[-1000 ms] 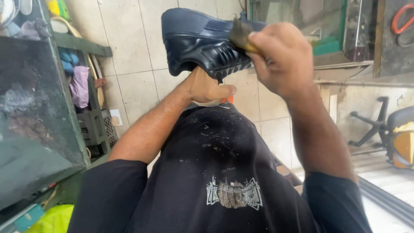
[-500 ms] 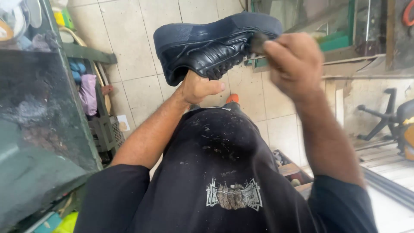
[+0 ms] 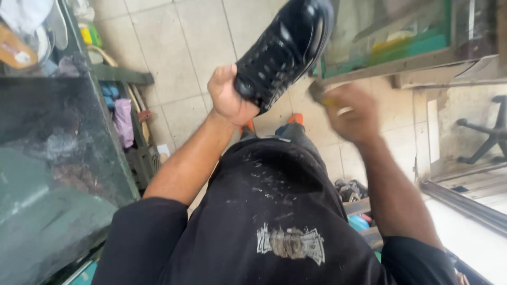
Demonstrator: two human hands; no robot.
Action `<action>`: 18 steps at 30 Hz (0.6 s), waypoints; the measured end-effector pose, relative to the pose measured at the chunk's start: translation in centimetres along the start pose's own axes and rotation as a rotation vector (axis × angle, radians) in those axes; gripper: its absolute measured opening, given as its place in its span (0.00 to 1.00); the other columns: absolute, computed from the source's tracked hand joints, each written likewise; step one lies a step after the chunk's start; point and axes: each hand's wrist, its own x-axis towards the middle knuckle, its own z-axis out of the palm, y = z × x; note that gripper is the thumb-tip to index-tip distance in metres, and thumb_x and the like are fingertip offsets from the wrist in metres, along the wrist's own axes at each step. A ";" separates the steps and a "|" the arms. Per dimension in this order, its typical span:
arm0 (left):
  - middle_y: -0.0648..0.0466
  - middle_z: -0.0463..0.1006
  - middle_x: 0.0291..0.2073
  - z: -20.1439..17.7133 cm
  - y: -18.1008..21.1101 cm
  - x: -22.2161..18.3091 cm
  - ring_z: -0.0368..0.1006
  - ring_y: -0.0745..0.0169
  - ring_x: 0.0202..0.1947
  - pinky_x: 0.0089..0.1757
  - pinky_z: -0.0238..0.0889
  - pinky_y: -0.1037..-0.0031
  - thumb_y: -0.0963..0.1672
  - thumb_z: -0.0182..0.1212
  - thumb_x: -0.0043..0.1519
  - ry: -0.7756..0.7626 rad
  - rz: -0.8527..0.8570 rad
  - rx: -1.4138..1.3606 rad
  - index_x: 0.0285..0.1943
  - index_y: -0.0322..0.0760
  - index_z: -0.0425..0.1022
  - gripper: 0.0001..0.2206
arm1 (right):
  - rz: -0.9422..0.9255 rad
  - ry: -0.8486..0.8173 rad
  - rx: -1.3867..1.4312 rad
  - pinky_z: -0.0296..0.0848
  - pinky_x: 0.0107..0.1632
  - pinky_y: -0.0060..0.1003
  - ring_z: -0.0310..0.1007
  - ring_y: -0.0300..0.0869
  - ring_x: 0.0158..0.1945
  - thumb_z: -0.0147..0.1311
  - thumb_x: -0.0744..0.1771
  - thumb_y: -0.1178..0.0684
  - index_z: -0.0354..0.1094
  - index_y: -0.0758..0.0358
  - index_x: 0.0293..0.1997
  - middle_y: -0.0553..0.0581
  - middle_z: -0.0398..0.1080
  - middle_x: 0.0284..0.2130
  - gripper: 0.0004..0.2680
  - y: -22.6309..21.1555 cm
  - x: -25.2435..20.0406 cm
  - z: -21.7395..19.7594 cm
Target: Polishing a black leather shoe with a sponge and liquid polish at a workbench
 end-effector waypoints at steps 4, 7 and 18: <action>0.37 0.77 0.59 -0.3 -0.7 0.2 0.73 0.39 0.62 0.62 0.68 0.52 0.55 0.55 0.66 -0.057 -0.134 -0.135 0.69 0.25 0.68 0.31 | -0.109 0.150 0.014 0.68 0.42 0.48 0.68 0.54 0.38 0.55 0.64 0.73 0.69 0.77 0.43 0.69 0.70 0.37 0.07 -0.8 5.8 -4.5; 0.36 0.76 0.61 0.6 -1.4 1.5 0.73 0.38 0.63 0.64 0.66 0.49 0.60 0.53 0.64 -0.022 -0.207 -0.184 0.70 0.24 0.66 0.38 | -0.131 0.239 -0.082 0.62 0.42 0.48 0.64 0.54 0.36 0.52 0.63 0.72 0.67 0.72 0.38 0.65 0.68 0.33 0.06 -1.5 5.6 -2.4; 0.37 0.73 0.65 1.6 -5.7 5.1 0.68 0.40 0.69 0.72 0.55 0.48 0.65 0.45 0.66 -0.114 -0.223 -0.179 0.73 0.26 0.66 0.43 | -0.087 0.237 -0.083 0.68 0.37 0.44 0.66 0.54 0.37 0.55 0.64 0.72 0.69 0.83 0.49 0.72 0.69 0.37 0.10 0.7 3.6 -6.0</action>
